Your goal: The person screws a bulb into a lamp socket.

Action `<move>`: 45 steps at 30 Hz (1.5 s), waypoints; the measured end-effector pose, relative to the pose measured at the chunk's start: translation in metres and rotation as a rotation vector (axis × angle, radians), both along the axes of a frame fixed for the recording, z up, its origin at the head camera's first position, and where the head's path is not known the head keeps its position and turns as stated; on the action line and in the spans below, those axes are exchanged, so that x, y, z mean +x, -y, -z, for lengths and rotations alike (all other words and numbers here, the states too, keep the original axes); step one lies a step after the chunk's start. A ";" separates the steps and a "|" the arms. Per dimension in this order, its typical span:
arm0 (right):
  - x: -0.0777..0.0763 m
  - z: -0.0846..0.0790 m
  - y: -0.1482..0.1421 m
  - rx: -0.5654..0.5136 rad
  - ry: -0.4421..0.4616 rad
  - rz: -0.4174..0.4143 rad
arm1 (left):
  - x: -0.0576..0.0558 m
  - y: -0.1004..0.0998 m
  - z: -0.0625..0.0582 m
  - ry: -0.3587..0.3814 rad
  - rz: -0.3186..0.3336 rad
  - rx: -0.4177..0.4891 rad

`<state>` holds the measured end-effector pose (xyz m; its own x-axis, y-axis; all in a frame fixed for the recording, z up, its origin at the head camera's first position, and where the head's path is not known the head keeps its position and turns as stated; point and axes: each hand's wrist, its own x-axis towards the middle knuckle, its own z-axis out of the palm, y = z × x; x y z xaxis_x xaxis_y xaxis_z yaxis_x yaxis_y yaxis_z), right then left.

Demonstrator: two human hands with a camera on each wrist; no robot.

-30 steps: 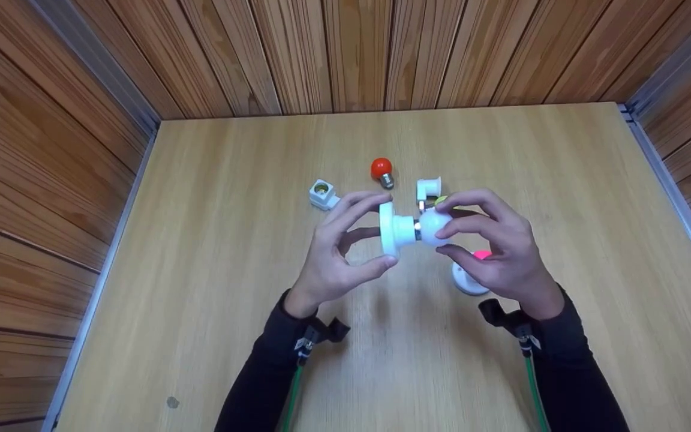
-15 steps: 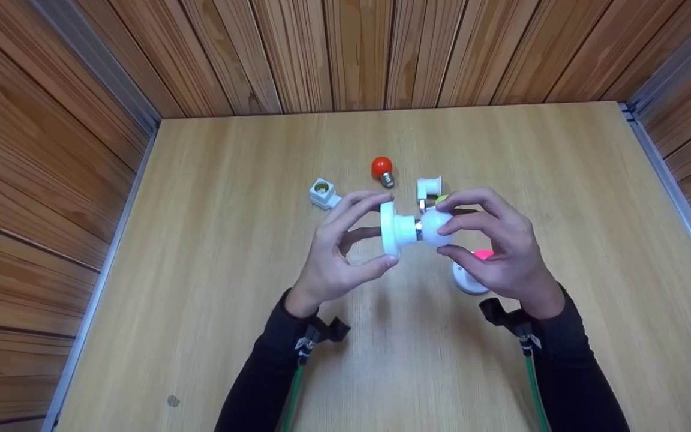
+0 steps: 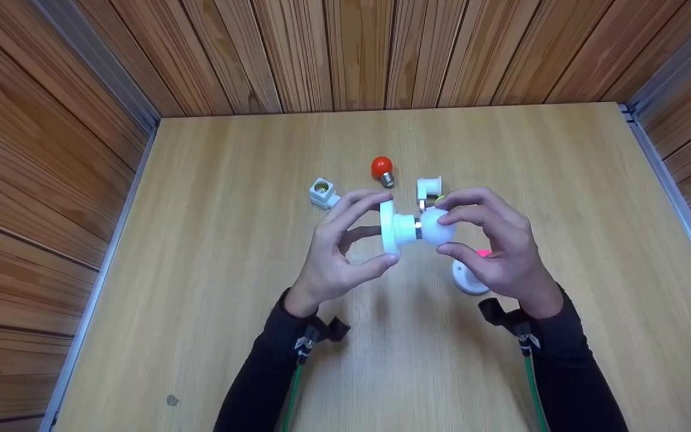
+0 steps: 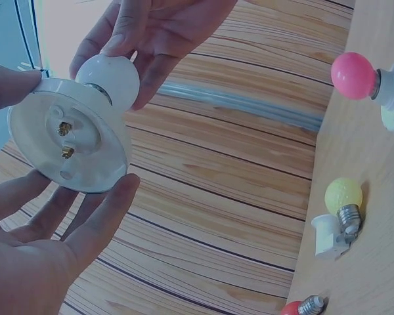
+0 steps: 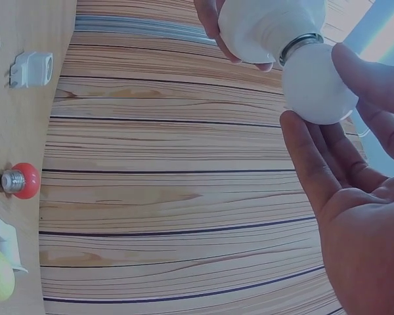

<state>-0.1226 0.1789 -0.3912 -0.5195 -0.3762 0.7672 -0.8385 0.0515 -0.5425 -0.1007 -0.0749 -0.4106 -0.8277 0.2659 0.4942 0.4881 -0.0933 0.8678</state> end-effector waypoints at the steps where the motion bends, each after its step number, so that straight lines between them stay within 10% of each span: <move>1: 0.000 0.000 0.000 -0.002 0.001 -0.003 | 0.000 0.000 0.000 -0.001 0.000 0.000; 34: 0.005 -0.003 0.000 0.092 0.148 0.061 | -0.002 0.002 0.003 -0.081 -0.014 -0.017; 45: 0.002 -0.001 0.000 0.068 0.043 0.051 | -0.002 0.001 0.000 -0.061 -0.020 -0.001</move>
<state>-0.1207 0.1793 -0.3898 -0.5714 -0.3992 0.7171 -0.8096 0.1313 -0.5721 -0.1025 -0.0763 -0.4106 -0.8015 0.2501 0.5432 0.5415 -0.0819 0.8367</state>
